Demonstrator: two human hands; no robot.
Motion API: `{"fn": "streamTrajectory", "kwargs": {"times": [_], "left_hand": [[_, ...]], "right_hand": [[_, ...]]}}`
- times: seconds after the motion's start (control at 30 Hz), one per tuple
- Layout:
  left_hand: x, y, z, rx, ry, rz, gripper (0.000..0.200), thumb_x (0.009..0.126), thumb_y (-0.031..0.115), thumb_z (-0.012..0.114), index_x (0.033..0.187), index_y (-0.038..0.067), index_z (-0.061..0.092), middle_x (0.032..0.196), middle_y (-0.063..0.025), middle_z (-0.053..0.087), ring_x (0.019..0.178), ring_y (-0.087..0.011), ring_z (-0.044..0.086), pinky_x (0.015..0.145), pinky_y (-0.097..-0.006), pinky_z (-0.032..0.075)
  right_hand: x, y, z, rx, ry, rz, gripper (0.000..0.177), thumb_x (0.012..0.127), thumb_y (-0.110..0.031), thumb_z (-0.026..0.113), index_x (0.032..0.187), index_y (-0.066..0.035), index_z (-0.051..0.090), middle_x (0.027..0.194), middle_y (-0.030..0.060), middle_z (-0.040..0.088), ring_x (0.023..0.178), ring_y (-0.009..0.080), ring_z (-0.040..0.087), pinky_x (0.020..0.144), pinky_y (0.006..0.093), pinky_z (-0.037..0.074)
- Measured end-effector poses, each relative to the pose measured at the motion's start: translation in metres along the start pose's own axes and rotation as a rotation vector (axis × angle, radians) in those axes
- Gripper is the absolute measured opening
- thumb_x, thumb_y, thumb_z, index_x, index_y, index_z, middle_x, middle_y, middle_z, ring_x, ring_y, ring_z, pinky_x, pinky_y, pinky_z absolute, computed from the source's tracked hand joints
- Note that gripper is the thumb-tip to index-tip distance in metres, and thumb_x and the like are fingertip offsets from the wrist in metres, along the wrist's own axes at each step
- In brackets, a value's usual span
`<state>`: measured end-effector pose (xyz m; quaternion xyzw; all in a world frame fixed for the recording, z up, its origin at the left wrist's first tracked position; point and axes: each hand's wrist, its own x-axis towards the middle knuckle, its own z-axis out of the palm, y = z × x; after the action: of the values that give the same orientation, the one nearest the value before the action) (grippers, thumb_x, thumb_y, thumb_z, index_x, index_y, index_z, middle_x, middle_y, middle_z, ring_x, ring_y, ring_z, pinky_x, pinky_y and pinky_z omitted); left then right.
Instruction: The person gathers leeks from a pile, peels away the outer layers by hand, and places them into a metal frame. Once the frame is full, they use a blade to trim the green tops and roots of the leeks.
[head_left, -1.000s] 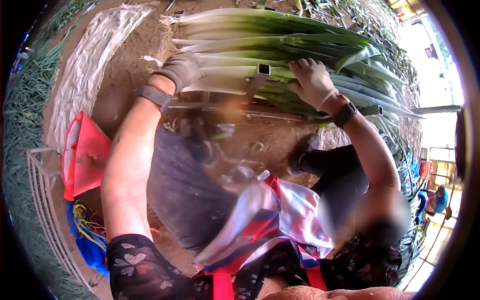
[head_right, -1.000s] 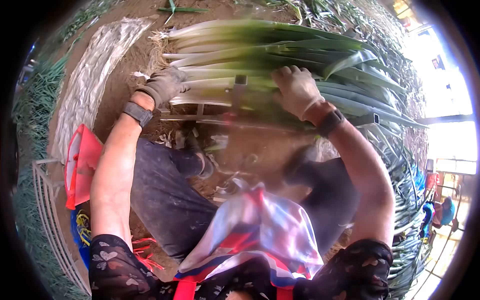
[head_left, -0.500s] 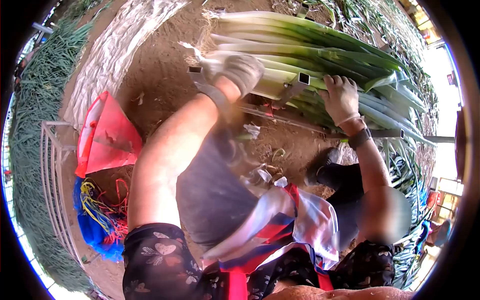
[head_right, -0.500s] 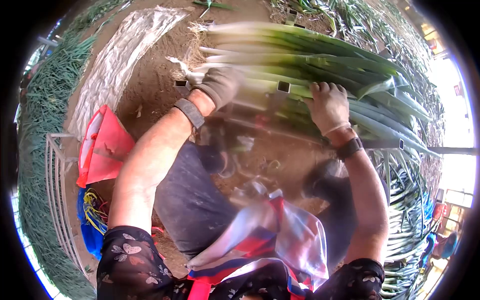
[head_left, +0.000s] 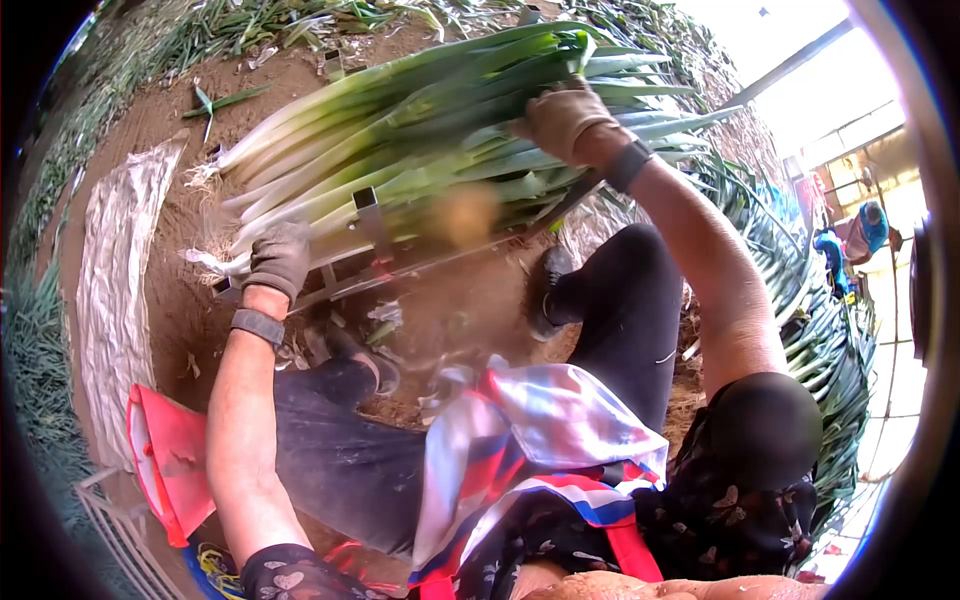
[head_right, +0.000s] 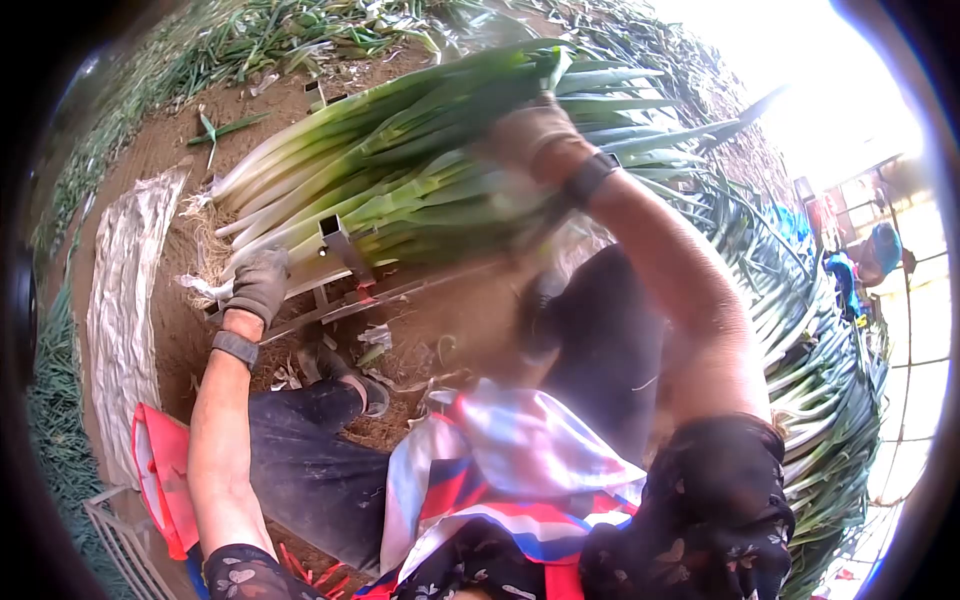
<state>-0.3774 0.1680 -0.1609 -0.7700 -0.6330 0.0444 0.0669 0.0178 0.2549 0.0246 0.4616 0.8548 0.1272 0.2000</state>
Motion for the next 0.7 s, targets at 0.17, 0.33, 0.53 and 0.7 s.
{"fn": "streamTrajectory", "kwargs": {"times": [0.17, 0.33, 0.53, 0.7], "left_hand": [[0.004, -0.003, 0.009, 0.081, -0.050, -0.012, 0.011, 0.084, 0.009, 0.056, 0.092, 0.008, 0.064, 0.088, -0.0167, 0.068, 0.085, -0.0368, 0.067, 0.070, -0.0477, 0.053], [0.003, 0.002, -0.021, -0.093, -0.061, 0.029, 0.009, 0.083, 0.010, 0.058, 0.086, 0.006, 0.066, 0.088, -0.0208, 0.069, 0.084, -0.0376, 0.068, 0.070, -0.0484, 0.053], [0.011, -0.013, 0.021, 0.059, 0.198, 0.157, 0.014, 0.082, 0.008, 0.055, 0.076, 0.008, 0.068, 0.073, -0.0179, 0.067, 0.065, -0.0320, 0.068, 0.055, -0.0448, 0.052], [0.007, -0.009, 0.009, 0.015, 0.224, 0.159, 0.018, 0.082, 0.008, 0.054, 0.073, 0.007, 0.070, 0.072, -0.0182, 0.068, 0.064, -0.0318, 0.070, 0.053, -0.0446, 0.053]], "right_hand": [[-0.020, 0.044, 0.017, 0.162, -0.157, 0.271, 0.055, 0.100, -0.052, 0.041, 0.101, -0.006, 0.072, 0.095, 0.0161, 0.071, 0.093, 0.0324, 0.068, 0.084, 0.0471, 0.052], [-0.046, 0.123, 0.042, 0.584, -0.285, 0.465, 0.055, 0.096, -0.054, 0.049, 0.117, -0.007, 0.068, 0.108, 0.0133, 0.070, 0.099, 0.0253, 0.065, 0.085, 0.0399, 0.052], [-0.036, 0.188, 0.071, 0.647, -0.202, 0.804, 0.054, 0.090, -0.050, 0.059, 0.122, -0.006, 0.066, 0.119, 0.0146, 0.068, 0.109, 0.0292, 0.063, 0.087, 0.0410, 0.052], [-0.044, 0.177, 0.097, 0.292, -0.253, 0.798, 0.061, 0.083, -0.050, 0.061, 0.116, 0.000, 0.067, 0.117, 0.0242, 0.066, 0.107, 0.0380, 0.064, 0.096, 0.0421, 0.048]]}}
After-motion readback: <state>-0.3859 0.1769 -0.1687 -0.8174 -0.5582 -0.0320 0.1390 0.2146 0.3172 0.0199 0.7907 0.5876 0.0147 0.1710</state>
